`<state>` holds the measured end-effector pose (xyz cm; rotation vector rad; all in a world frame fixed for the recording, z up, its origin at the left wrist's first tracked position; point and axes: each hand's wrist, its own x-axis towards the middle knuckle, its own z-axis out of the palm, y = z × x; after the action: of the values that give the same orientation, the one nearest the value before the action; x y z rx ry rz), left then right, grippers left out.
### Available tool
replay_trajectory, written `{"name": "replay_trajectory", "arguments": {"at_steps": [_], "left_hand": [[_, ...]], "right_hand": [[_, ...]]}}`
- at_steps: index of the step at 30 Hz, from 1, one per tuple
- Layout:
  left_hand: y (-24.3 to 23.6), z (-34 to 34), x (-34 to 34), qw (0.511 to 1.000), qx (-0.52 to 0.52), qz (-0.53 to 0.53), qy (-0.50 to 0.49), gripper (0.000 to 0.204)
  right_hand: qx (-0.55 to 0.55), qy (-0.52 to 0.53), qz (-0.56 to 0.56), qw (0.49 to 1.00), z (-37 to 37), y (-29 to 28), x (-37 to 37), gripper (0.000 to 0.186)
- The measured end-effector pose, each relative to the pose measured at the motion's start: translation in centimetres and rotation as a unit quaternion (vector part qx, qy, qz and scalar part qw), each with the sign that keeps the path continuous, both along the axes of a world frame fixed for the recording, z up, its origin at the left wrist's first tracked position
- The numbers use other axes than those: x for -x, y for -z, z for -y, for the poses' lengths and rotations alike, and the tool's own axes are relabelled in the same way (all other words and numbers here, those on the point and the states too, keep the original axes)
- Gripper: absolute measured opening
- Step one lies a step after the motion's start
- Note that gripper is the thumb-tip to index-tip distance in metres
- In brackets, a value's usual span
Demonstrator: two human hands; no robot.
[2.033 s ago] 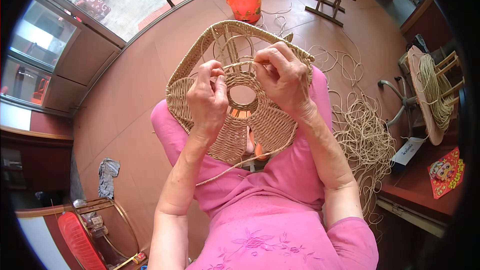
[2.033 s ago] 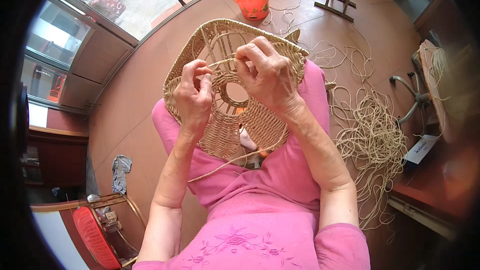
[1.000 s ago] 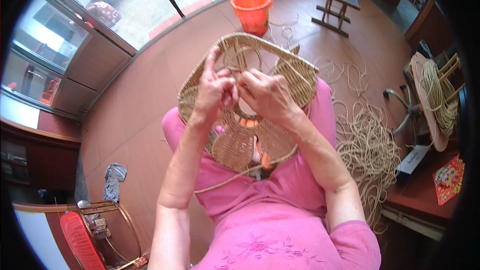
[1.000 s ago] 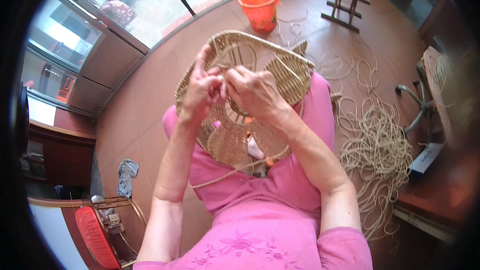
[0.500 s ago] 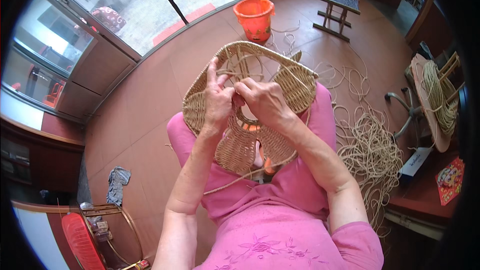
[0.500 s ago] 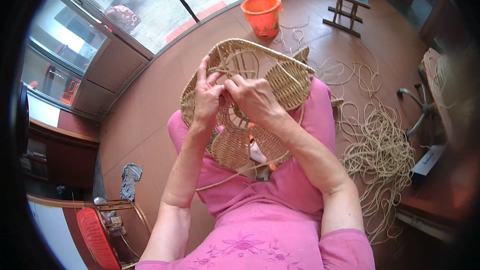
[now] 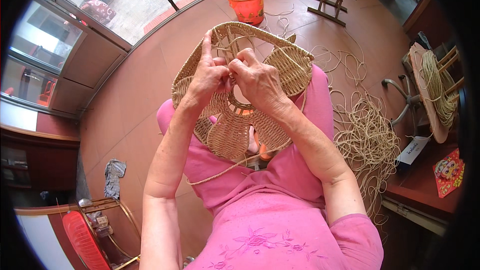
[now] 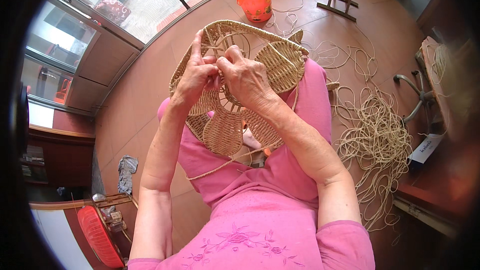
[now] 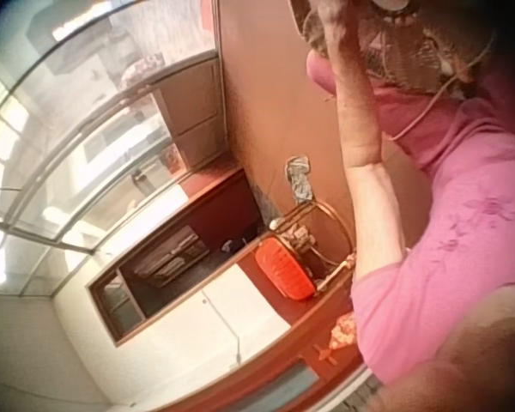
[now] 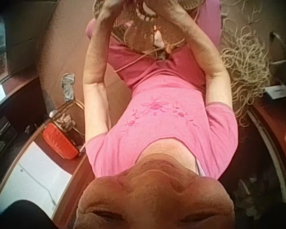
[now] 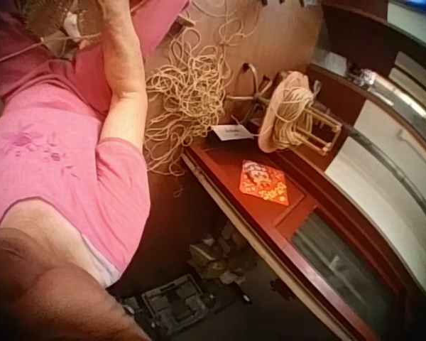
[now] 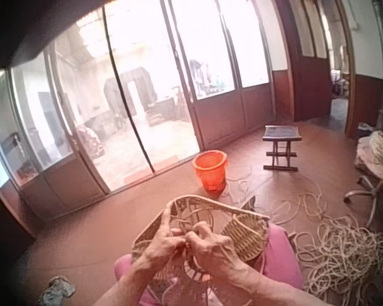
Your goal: The person is weaving and trimming a flower-shaped ornament using straw materials.
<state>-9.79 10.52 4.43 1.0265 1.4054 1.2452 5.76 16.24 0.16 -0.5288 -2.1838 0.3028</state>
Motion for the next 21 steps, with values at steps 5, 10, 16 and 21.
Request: {"name": "replay_trajectory", "arguments": {"at_steps": [5,10,16,21], "left_hand": [[-1.2,0.2,-0.8,0.986,0.045,-0.163,-0.003,0.097],[-0.2,1.5,-1.7,0.851,-0.113,-0.510,-0.042,0.076],[0.5,5.9,-0.6,0.817,-0.171,-0.549,-0.045,0.038],[1.2,6.4,1.3,0.801,-0.171,-0.573,-0.036,0.018]], "right_hand": [[0.041,0.003,-0.031,0.999,0.0,-0.7,-0.5,0.016],[-0.017,0.049,-0.081,0.995,-1.6,-0.8,-2.9,0.017],[-0.098,0.040,-0.008,0.994,-0.6,-0.1,-3.0,0.018],[-0.085,0.005,0.028,0.996,-0.6,0.2,-3.2,0.013]]}}
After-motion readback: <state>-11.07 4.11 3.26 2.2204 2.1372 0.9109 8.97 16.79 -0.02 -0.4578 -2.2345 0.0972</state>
